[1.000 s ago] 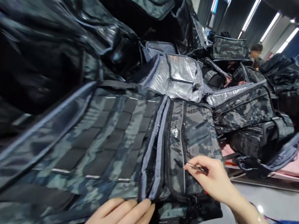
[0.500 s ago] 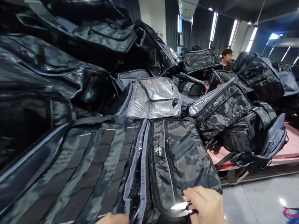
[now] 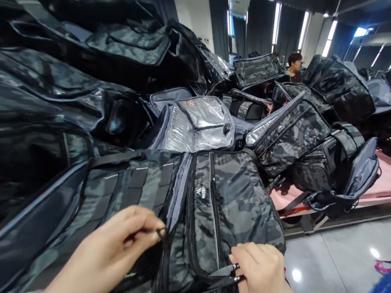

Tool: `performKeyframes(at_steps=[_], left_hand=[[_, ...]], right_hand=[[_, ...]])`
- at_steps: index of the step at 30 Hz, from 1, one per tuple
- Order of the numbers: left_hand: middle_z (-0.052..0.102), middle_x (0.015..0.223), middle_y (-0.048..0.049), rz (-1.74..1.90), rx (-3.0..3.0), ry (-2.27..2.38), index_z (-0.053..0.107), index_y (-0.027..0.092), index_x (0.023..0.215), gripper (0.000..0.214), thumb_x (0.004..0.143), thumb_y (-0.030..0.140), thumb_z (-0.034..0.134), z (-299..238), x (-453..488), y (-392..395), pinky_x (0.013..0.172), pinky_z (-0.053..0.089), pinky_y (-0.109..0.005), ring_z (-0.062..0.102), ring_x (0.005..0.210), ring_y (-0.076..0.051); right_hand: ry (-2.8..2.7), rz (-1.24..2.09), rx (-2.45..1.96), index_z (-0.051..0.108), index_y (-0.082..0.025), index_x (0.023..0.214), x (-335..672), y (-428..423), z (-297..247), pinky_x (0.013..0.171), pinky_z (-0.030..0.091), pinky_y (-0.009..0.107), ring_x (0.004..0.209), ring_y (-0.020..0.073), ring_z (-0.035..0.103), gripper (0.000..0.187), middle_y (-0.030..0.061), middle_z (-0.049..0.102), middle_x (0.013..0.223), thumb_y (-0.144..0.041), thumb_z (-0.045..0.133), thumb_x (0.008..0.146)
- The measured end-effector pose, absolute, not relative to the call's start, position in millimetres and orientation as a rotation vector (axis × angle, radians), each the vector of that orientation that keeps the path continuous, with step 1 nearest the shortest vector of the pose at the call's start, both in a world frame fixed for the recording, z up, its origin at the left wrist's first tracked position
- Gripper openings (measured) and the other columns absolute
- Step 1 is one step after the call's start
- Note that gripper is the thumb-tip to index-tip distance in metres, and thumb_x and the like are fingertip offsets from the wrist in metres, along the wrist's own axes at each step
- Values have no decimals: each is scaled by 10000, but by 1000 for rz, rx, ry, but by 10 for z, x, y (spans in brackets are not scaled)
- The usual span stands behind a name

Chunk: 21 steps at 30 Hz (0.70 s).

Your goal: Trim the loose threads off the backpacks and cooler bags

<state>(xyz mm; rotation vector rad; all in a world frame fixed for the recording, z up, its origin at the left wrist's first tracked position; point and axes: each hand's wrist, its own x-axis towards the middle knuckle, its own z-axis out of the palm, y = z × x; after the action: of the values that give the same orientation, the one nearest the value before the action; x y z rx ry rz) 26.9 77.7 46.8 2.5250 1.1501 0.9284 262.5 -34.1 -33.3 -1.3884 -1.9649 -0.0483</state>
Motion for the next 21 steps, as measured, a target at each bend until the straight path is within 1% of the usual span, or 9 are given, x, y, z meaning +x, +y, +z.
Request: performKeyframes(at_steps=[3,5,7,10,12,14,17,19,21], left_hand=[[609,704,-3,753,2664,1327,626,167,698,313,796,353,395,497,255,1205,598,504,-247,595,657,-135],[611,695,28,627,2797,1458,650,134,717,487,830,408,264,492,256,1535,642,493,-264,607,713,-139],[596,673,38,504,2802,1676,660,83,768,627,860,420,139,488,296,1811,601,469,-246,620,691,-133],[618,767,-19,508,2805,1778,661,49,902,623,885,432,170,507,433,1944,628,491,-264,651,796,-200],[622,941,-102,674,2931,1578,612,44,1054,542,904,410,241,523,538,1798,735,516,-341,621,943,-269],[604,1042,-160,913,3037,1242,582,31,1079,493,918,388,282,507,617,1505,832,496,-420,589,997,-290],[644,1046,-86,1012,3116,450,613,149,1019,357,893,407,401,384,670,984,952,441,-432,601,984,-223],[647,1109,-70,908,3184,120,598,169,1085,388,857,453,467,256,675,717,1009,401,-413,591,1044,-220],[645,1136,-80,902,3238,29,589,160,1116,379,856,416,484,136,672,574,977,436,-373,601,1046,-222]], right_hand=[[-1987,-56,-1369,595,-196,1030,2600,-364,-295,643,465,290,799,171,651,394,57,692,910,-25,406,729],[-1991,-55,-1344,600,-195,1036,2593,-388,-248,653,467,285,814,171,651,347,64,693,922,-49,423,775],[-1948,10,-1320,618,-209,1000,2627,-427,-197,646,470,276,779,165,650,270,60,698,886,-101,442,826],[-1701,171,-1303,632,-223,930,2794,-524,-167,627,481,278,706,164,637,203,51,688,783,-170,448,863],[-1494,185,-1335,631,-225,915,2956,-615,-212,625,481,280,696,164,624,185,45,670,750,-175,459,869],[-1374,161,-1399,637,-226,903,3099,-714,-313,630,474,279,700,158,611,174,39,656,750,-165,478,871],[-1315,204,-1476,653,-214,879,3185,-827,-528,662,477,289,738,161,603,166,49,640,786,-185,490,876],[-1273,243,-1501,661,-201,864,3154,-860,-674,685,484,300,784,171,600,170,65,626,831,-224,493,880],[-1204,259,-1524,668,-192,833,3093,-865,-792,675,486,298,787,171,591,197,72,602,858,-267,492,883]])
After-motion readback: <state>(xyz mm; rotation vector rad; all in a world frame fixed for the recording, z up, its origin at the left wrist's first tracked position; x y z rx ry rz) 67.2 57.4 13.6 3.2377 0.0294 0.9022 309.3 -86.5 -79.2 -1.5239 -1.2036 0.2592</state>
